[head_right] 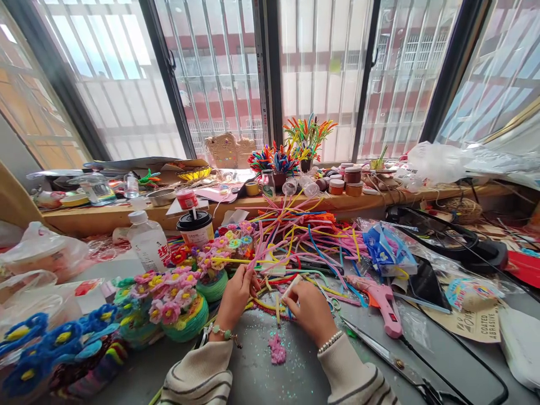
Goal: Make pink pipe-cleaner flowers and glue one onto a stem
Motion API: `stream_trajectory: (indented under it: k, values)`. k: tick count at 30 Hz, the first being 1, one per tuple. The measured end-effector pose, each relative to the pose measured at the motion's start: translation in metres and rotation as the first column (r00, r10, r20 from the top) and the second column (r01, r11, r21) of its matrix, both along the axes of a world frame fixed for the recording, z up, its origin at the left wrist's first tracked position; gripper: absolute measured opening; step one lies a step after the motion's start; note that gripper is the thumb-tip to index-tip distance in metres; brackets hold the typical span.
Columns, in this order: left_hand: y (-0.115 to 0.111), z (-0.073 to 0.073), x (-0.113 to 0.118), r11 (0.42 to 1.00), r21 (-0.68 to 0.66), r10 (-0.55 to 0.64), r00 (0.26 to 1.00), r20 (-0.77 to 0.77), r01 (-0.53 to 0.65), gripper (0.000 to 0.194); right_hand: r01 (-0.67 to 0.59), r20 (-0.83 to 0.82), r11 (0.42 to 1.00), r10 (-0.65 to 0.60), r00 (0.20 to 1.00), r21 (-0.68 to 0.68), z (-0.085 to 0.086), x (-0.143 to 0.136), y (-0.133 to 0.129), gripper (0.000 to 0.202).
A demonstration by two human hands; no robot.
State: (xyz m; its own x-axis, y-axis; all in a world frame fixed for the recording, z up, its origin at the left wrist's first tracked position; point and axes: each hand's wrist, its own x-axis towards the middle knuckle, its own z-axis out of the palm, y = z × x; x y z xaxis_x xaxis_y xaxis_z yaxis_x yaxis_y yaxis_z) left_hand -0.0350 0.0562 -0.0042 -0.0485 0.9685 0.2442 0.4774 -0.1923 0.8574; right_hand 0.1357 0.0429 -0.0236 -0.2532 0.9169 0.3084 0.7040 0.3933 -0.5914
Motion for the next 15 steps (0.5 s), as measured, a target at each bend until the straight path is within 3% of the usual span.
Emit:
stream_trajectory:
  k: [6,10,15]
  values:
    - [0.002,-0.001,-0.002,0.999,-0.022,0.026,0.999,-0.018,-0.026,0.023,0.045,-0.061,0.999,-0.045,0.997,0.008,-0.003,0.003,0.007,0.027]
    - [0.003,-0.003,-0.002,0.999,-0.028,0.020,1.000,-0.019,-0.021,0.019,0.161,-0.165,0.987,-0.156,0.974,0.016,0.001,0.003,0.021,0.025]
    - [0.001,-0.002,0.003,0.989,-0.022,-0.146,0.987,0.071,0.148,0.018,0.155,-0.421,0.951,-0.259,0.869,-0.266,0.000,-0.004,0.043,0.047]
